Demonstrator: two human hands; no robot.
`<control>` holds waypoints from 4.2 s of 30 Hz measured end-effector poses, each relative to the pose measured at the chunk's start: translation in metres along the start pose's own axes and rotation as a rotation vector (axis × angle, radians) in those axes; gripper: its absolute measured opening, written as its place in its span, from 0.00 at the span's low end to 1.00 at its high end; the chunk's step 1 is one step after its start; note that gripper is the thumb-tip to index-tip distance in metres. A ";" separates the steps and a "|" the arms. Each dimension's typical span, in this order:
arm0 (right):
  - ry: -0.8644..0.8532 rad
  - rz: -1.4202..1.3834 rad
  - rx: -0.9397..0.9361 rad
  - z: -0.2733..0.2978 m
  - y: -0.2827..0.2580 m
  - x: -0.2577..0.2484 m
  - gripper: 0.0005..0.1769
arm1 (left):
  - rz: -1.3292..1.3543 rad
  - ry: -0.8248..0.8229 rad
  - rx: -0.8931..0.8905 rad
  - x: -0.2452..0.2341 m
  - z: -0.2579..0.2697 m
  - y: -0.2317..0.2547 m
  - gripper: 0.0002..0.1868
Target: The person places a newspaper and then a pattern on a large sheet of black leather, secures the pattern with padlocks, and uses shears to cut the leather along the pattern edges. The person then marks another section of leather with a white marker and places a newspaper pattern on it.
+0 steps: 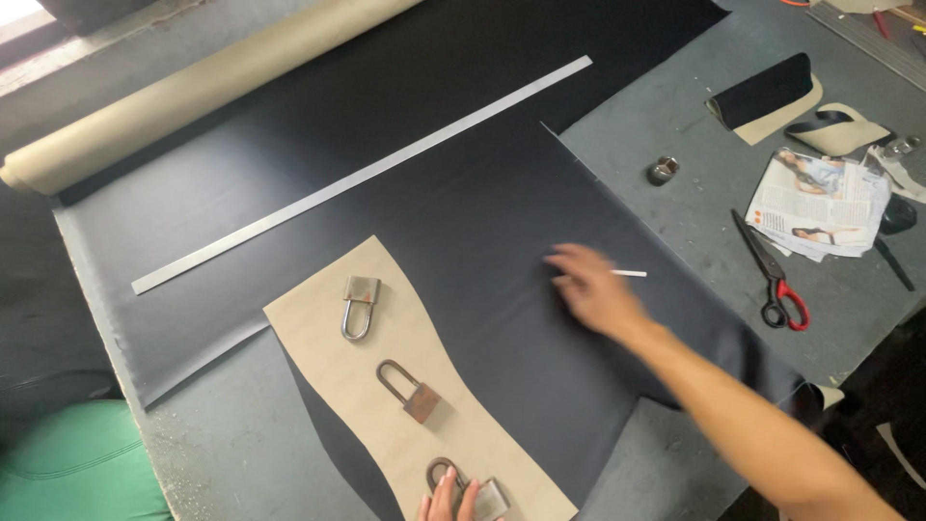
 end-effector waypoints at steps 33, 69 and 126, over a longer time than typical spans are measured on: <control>-0.066 -0.421 0.695 0.231 0.284 -0.130 0.45 | 0.253 -0.066 -0.435 -0.069 -0.134 0.149 0.18; -1.094 -0.594 0.724 0.367 -0.078 -0.046 0.25 | 0.249 -0.328 -0.218 -0.063 -0.108 0.136 0.36; -0.942 -0.468 0.658 0.301 -0.104 -0.030 0.23 | 0.270 -0.308 -0.190 -0.066 -0.108 0.134 0.36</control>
Point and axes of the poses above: each hand's wrist, its own z-axis away from the middle knuckle, its own x-axis out of the palm, y = z × x, the point moved 5 cm from there along -z, towards the middle knuckle, and after that the axes turned 15 degrees about z, right-handed, at the moved point
